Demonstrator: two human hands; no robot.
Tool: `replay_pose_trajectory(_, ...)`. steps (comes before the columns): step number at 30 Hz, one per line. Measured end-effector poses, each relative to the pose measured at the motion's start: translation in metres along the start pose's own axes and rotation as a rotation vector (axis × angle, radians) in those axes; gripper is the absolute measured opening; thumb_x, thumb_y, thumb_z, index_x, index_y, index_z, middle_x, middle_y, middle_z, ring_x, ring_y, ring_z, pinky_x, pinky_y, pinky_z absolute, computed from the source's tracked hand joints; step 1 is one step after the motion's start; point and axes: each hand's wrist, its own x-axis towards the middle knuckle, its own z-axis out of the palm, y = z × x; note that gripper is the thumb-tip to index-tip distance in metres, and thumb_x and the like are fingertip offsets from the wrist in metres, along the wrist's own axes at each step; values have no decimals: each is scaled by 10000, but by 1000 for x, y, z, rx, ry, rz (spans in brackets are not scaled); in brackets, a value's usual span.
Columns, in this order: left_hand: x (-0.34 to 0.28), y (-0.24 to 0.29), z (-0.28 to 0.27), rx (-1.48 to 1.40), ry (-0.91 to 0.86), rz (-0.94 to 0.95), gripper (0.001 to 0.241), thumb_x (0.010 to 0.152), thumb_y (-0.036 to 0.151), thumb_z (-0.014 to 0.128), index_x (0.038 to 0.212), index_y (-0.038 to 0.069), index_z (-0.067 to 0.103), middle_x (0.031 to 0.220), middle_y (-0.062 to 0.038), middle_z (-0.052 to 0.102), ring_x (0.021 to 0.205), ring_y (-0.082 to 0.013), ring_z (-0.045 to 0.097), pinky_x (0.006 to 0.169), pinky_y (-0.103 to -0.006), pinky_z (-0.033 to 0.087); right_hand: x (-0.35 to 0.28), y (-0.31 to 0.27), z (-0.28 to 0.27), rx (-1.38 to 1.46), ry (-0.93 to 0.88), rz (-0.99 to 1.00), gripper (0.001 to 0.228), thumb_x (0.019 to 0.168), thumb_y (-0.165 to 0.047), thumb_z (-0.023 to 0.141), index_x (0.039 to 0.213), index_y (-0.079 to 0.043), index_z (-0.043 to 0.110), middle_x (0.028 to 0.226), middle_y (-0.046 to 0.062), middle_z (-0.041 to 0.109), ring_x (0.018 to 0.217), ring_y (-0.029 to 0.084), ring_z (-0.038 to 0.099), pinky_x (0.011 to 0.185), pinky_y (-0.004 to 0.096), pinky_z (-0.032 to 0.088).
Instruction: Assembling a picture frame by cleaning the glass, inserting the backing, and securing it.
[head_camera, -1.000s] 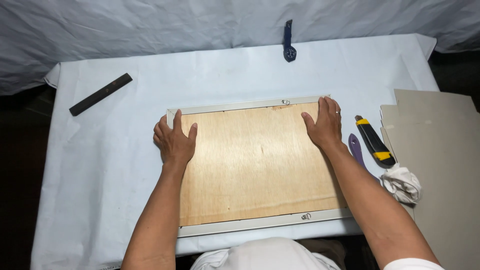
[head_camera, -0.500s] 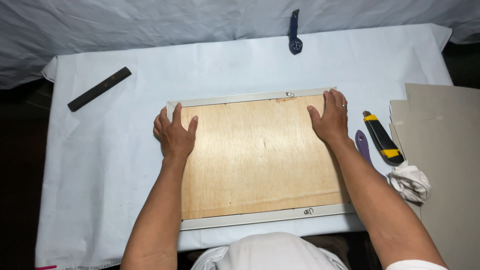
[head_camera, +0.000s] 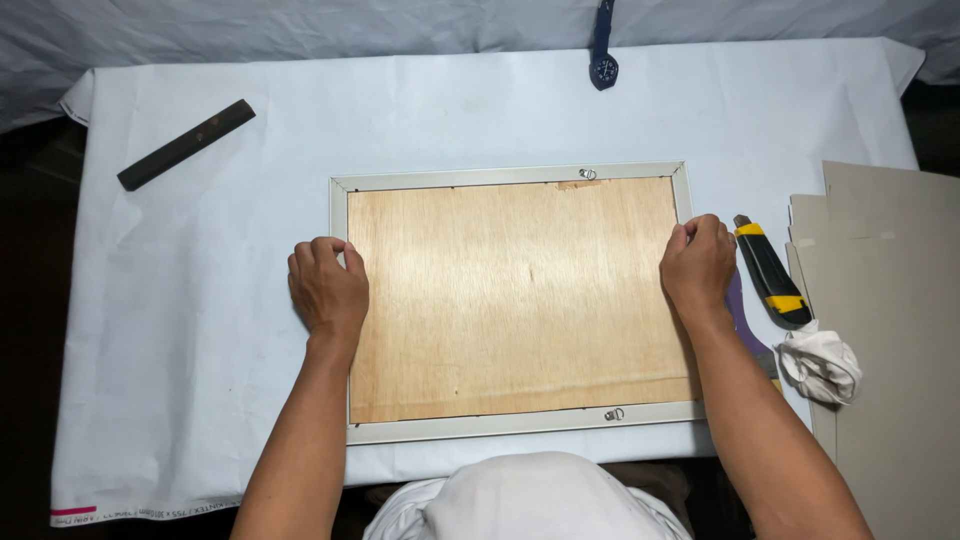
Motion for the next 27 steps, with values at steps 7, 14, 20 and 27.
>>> replay_pose_trajectory(7,-1,0,11,50,64,35,141,940,228,669,912,168,545,882,-31,518,878,-281,583,753,-427,477,-1,-17,-3,-86,0,35,73,1007,-110,623,1015,-58,572,874,153,618,883,409,647,784,503,487)
replay_pose_trajectory(14,-7,2,-4,-10,59,80,111,935,193,671,924,154,567,852,-24,543,853,-281,599,729,-425,482,-6,-19,-21,-47,-17,-32,52,1005,-89,614,1024,-45,596,876,151,631,895,408,651,800,505,490)
replay_pose_trajectory(20,-69,-4,-67,-92,-70,75,103,926,177,741,975,141,658,888,-33,607,879,-291,638,766,-419,506,-67,-22,-93,-49,-245,15,111,1011,-139,648,1047,-35,656,885,174,660,899,423,668,789,517,512)
replay_pose_trajectory(27,-121,-4,-93,-127,-137,-18,26,1003,138,685,1021,122,678,904,-51,634,844,-274,649,739,-401,519,-106,-16,-107,-61,-277,109,119,1059,-139,604,992,-50,644,846,162,659,841,392,676,744,484,526)
